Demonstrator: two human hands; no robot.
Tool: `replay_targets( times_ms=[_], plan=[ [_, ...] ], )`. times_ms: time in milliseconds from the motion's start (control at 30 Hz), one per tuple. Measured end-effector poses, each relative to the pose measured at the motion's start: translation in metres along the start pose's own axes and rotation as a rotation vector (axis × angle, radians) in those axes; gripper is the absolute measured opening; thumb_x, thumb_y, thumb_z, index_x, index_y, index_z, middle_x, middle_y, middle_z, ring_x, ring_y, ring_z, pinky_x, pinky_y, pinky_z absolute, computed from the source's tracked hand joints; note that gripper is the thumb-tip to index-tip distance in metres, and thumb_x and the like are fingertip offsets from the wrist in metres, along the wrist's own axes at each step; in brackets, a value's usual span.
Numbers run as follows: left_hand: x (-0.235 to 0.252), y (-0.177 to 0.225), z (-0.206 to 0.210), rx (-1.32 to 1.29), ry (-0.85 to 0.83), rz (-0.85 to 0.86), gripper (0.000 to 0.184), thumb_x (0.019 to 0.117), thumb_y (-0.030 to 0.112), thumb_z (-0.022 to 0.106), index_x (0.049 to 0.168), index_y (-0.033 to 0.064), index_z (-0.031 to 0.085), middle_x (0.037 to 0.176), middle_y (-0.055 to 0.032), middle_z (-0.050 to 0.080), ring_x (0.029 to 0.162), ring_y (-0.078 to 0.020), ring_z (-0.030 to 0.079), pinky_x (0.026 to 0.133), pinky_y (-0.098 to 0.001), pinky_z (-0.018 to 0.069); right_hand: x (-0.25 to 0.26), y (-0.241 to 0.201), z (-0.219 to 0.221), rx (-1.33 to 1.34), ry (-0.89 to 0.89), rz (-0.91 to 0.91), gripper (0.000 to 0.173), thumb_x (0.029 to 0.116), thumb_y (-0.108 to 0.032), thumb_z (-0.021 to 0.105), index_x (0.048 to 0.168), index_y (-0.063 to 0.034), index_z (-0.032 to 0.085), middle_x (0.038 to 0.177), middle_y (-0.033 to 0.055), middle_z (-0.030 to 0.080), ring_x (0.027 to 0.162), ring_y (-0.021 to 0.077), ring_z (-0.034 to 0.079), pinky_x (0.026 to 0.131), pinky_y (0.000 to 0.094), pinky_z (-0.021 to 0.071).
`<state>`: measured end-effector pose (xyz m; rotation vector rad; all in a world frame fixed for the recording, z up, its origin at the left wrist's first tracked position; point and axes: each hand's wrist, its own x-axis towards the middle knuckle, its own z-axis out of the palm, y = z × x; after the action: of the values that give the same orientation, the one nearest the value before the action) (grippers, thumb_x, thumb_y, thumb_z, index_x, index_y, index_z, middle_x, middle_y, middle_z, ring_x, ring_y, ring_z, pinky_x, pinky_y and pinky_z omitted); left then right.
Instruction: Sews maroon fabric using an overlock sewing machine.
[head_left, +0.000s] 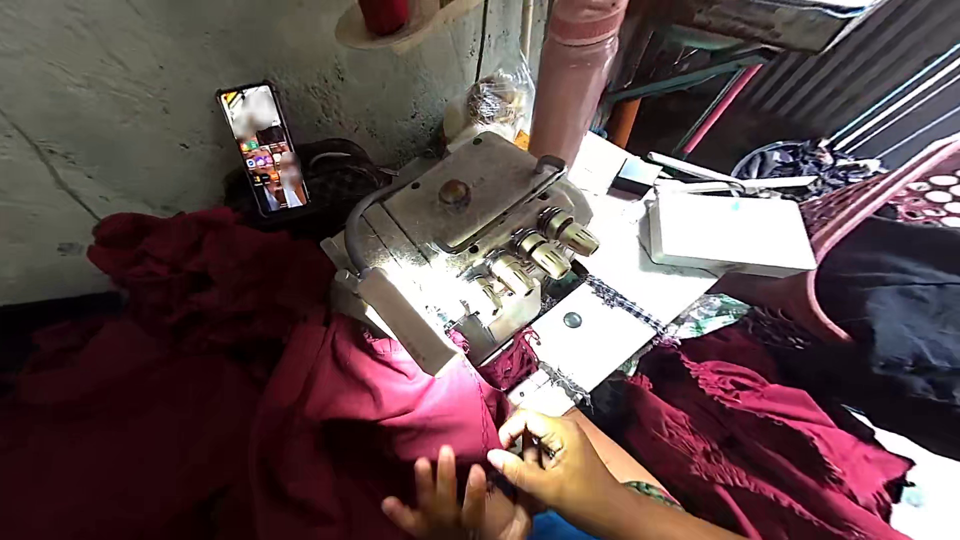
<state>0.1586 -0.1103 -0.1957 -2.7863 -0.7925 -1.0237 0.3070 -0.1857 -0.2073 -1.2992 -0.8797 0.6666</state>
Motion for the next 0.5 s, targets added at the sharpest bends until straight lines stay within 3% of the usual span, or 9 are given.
replay_targets(
  times_ms=[33,67,133,200,267,300,367,433,500],
  plan=[
    [-0.002,0.009,0.016,0.024,0.003,-0.025,0.058,0.1029,0.053,0.044,0.151,0.0218,0.033,0.166,0.0024,0.024,0.157,-0.0059,0.0,0.122,-0.0494,-0.0107,0.001,-0.005,0.0,-0.046,-0.019,-0.078,0.013,0.0912,-0.02,0.072,0.091,-0.0074,0.069,0.081,-0.0021,0.068,0.064,-0.0064,0.053,0.057,0.0084,0.0419],
    [0.002,0.014,0.026,0.039,0.031,-0.063,0.05,0.1073,0.047,0.036,0.147,0.017,0.037,0.163,-0.0011,0.03,0.157,-0.0079,0.002,0.122,-0.0496,-0.0118,0.002,-0.01,0.001,-0.077,-0.036,-0.152,0.014,0.0927,-0.021,0.071,0.093,-0.0066,0.068,0.083,0.001,0.068,0.07,-0.0029,0.058,0.062,0.0101,0.0458],
    [0.017,0.017,0.024,-0.007,0.085,-0.127,0.042,0.1091,0.041,0.033,0.133,0.0157,0.056,0.149,-0.0024,0.053,0.155,-0.0113,0.021,0.123,-0.0493,-0.0072,0.008,-0.02,0.002,-0.064,-0.027,-0.189,0.016,0.0946,-0.022,0.071,0.095,-0.0064,0.067,0.094,0.0033,0.068,0.081,-0.0009,0.061,0.069,0.0113,0.0491],
    [0.03,0.012,0.006,-0.12,0.031,-0.124,0.044,0.1102,0.039,0.03,0.122,0.0162,0.065,0.14,-0.0048,0.062,0.152,-0.0173,0.03,0.124,-0.049,-0.0002,0.016,-0.022,0.002,0.016,0.039,-0.115,0.029,0.0942,-0.028,0.074,0.108,-0.0058,0.061,0.112,0.0035,0.064,0.073,-0.006,0.056,0.06,0.0089,0.0474],
    [0.037,0.001,-0.004,-0.296,-0.016,-0.089,0.046,0.1118,0.039,0.023,0.11,0.0137,0.061,0.137,-0.0056,0.063,0.149,-0.018,0.036,0.125,-0.0394,0.0135,0.024,-0.019,0.004,0.122,0.102,0.016,0.049,0.0889,-0.028,0.08,0.124,-0.003,0.055,0.121,0.0026,0.059,0.067,-0.0077,0.053,0.057,0.0088,0.0483],
    [0.041,-0.006,-0.005,-0.411,-0.031,-0.089,0.048,0.112,0.04,0.024,0.106,0.0118,0.062,0.133,-0.0065,0.066,0.145,-0.0184,0.043,0.124,-0.0373,0.0252,0.028,-0.019,0.004,0.182,0.106,0.101,0.055,0.0864,-0.026,0.082,0.127,-0.0023,0.052,0.119,0.0016,0.058,0.066,-0.0067,0.054,0.058,0.0102,0.0495],
    [0.052,-0.026,-0.007,-0.62,-0.084,-0.147,0.052,0.1118,0.042,0.027,0.105,0.0084,0.066,0.126,-0.0063,0.072,0.138,-0.0185,0.054,0.121,-0.0388,0.0358,0.032,-0.022,0.006,0.321,0.07,0.296,0.053,0.0848,-0.016,0.081,0.125,-0.0038,0.05,0.109,0.0006,0.061,0.063,-0.0017,0.058,0.055,0.0148,0.0532],
    [0.067,-0.048,-0.016,-0.775,-0.119,-0.314,0.048,0.1105,0.039,0.036,0.111,0.0042,0.07,0.12,0.0013,0.075,0.125,-0.0058,0.062,0.114,-0.0287,0.0443,0.033,-0.027,0.009,0.44,0.012,0.469,0.047,0.0862,-0.006,0.077,0.123,-0.0051,0.048,0.097,0.0,0.064,0.053,0.001,0.056,0.047,0.0166,0.0508],
    [0.084,-0.062,-0.027,-0.852,-0.115,-0.49,0.032,0.108,0.023,0.041,0.107,0.0031,0.067,0.102,0.0137,0.07,0.103,0.0089,0.063,0.097,-0.0157,0.0503,0.033,-0.03,0.01,0.539,-0.05,0.592,0.039,0.0901,-0.001,0.072,0.12,-0.0072,0.048,0.089,-0.0011,0.069,0.048,0.0008,0.055,0.042,0.0153,0.0454]
  ],
)
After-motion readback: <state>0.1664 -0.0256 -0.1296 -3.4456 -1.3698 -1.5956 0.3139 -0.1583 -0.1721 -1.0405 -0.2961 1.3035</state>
